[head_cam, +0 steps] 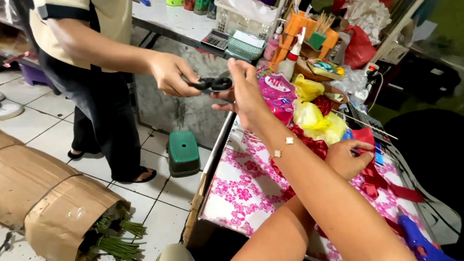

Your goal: The person cuts red satin ribbons into pieces using scissors, then uses a hot glue gun to fold and glue the ribbon pieces into rose shapes. The finished roses are placed on a table alongside other completed roses and craft supplies.

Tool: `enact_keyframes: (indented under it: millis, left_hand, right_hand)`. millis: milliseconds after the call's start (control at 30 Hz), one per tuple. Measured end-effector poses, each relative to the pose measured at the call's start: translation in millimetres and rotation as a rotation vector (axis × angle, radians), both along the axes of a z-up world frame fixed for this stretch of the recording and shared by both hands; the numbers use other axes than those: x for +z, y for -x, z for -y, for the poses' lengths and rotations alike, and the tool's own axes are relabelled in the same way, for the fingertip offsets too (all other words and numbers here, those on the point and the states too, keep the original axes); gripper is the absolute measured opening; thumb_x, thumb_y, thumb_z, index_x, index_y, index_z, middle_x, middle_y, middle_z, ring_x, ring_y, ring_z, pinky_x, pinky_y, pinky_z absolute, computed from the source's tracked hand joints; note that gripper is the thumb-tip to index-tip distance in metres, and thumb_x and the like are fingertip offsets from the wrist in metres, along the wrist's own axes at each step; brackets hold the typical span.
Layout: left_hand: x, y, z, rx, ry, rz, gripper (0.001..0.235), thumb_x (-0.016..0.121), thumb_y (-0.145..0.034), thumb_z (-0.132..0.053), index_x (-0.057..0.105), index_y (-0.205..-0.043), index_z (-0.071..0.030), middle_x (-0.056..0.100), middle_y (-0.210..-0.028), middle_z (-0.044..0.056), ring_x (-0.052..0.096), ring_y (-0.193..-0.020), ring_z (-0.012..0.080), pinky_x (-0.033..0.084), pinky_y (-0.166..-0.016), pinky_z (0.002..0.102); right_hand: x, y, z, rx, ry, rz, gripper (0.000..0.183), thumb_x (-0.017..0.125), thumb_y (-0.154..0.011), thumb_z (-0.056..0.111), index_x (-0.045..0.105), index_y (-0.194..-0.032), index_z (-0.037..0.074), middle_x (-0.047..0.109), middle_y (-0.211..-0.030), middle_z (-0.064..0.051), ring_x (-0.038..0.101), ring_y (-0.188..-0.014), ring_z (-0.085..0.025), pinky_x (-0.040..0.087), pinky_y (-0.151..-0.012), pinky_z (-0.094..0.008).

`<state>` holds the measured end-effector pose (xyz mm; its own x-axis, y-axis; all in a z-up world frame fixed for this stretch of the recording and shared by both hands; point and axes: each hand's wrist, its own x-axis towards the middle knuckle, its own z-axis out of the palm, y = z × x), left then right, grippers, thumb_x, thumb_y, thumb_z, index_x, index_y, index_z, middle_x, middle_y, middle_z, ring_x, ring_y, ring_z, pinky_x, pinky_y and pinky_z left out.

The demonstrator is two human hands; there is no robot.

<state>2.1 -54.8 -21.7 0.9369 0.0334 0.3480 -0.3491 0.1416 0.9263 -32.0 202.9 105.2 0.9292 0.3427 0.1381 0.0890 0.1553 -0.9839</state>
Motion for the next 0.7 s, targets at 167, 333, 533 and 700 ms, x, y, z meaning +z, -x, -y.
enact_keyframes:
  millis: [167,333,533,700]
  left_hand:
    - [-2,-1,-6,-0.051,0.019,0.083,0.024,0.071,-0.085,-0.025,0.078,-0.108,-0.025,0.074,-0.102,0.004,0.072,-0.093,0.022,0.061,-0.084,0.031]
    - [-3,-9,-7,0.003,0.069,0.189,0.024,0.067,-0.091,-0.021,0.08,-0.112,-0.023,0.076,-0.1,0.009,0.073,-0.094,0.0269,0.061,-0.079,0.036]
    - [19,8,-27,-0.298,0.502,0.091,0.038,0.047,-0.106,-0.032,0.063,-0.134,-0.012,0.062,-0.122,0.016,0.071,-0.094,0.0254,0.061,-0.076,0.034]
    - [85,91,-49,-0.763,0.677,-0.017,0.087,0.027,-0.092,-0.076,0.05,-0.144,-0.011,0.063,-0.128,0.012,0.064,-0.125,0.032,0.054,-0.103,0.051]
  right_hand:
    - [-32,-32,13,-0.126,-0.014,0.079,0.034,0.054,-0.094,0.009,0.054,-0.128,0.003,0.059,-0.098,-0.021,0.076,-0.068,-0.033,0.066,-0.051,-0.038]
    - [-5,6,83,-0.245,-0.004,0.32,0.028,0.045,-0.098,0.003,0.063,-0.12,0.004,0.052,-0.098,-0.017,0.073,-0.063,-0.03,0.066,-0.044,-0.034]
    - [22,120,232,-0.322,0.512,1.016,0.036,0.042,-0.101,-0.002,0.069,-0.123,0.008,0.062,-0.102,-0.011,0.065,-0.101,-0.028,0.051,-0.093,-0.041]
    - [-12,194,328,-0.552,0.705,0.619,0.021,0.048,-0.102,0.011,0.062,-0.117,0.007,0.06,-0.101,-0.004,0.043,-0.051,-0.008,0.037,-0.049,-0.025]
